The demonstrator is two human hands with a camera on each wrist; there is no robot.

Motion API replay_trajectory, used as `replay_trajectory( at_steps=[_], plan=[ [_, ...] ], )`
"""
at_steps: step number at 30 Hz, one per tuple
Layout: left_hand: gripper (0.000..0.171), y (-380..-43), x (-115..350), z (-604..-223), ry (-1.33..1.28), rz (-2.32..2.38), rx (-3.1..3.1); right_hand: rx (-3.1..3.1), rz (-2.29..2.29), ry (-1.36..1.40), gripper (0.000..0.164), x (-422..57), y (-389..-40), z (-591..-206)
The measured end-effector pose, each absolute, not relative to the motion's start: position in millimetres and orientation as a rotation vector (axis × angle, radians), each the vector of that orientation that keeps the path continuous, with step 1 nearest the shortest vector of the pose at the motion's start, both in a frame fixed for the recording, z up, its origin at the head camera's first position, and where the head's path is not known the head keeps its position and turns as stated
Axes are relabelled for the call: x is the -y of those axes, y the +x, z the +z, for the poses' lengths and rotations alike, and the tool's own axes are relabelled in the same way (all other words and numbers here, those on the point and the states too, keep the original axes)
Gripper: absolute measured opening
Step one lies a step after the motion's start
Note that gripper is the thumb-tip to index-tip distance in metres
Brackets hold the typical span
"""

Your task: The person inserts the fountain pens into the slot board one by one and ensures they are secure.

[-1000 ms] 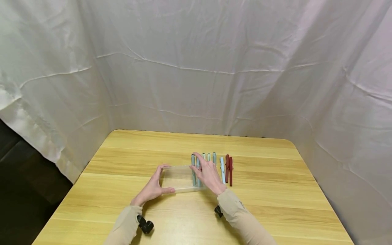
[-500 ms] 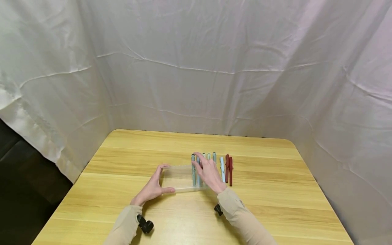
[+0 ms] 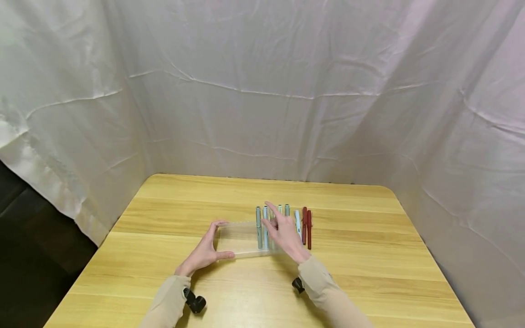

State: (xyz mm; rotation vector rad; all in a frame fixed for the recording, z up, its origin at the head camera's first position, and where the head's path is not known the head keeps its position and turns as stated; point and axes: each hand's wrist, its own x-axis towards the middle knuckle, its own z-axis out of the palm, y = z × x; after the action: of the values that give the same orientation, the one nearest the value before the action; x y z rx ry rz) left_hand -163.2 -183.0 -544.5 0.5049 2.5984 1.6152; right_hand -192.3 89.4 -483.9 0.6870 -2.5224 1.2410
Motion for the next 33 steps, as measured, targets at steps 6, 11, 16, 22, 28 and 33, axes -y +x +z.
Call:
replay_trajectory(
  at_steps=[6, 11, 16, 22, 28, 33],
  plan=[
    [0.094, -162.3, 182.8, -543.8, 0.497, 1.626, -2.598, 2.37, 1.261, 0.601, 0.047, -119.6, -197.2, -488.4],
    [0.094, -162.6, 183.8, -544.7, 0.502, 1.621, -2.597, 2.277, 1.342, 0.573, 0.043, -145.6, -205.0, -499.1],
    [0.095, -162.3, 183.8, -545.0, 0.496, 1.613, -2.592, 2.252, 1.431, 0.46, 0.041, -166.6, -212.0, -508.6],
    [0.094, -162.3, 183.7, -545.7, 0.5, 1.62, -2.596, 2.34, 1.493, 0.279, 0.04, -191.0, -216.6, -515.0],
    [0.094, -162.8, 182.5, -545.5, 0.502, 1.621, -2.594, 2.454, 1.554, 0.134, 0.043, -209.7, -221.5, -522.3],
    [0.094, -162.6, 181.7, -544.7, 0.509, 1.62, -2.597, 2.518, 1.544, 0.069, 0.045, -218.9, -225.7, -528.0]
  ],
)
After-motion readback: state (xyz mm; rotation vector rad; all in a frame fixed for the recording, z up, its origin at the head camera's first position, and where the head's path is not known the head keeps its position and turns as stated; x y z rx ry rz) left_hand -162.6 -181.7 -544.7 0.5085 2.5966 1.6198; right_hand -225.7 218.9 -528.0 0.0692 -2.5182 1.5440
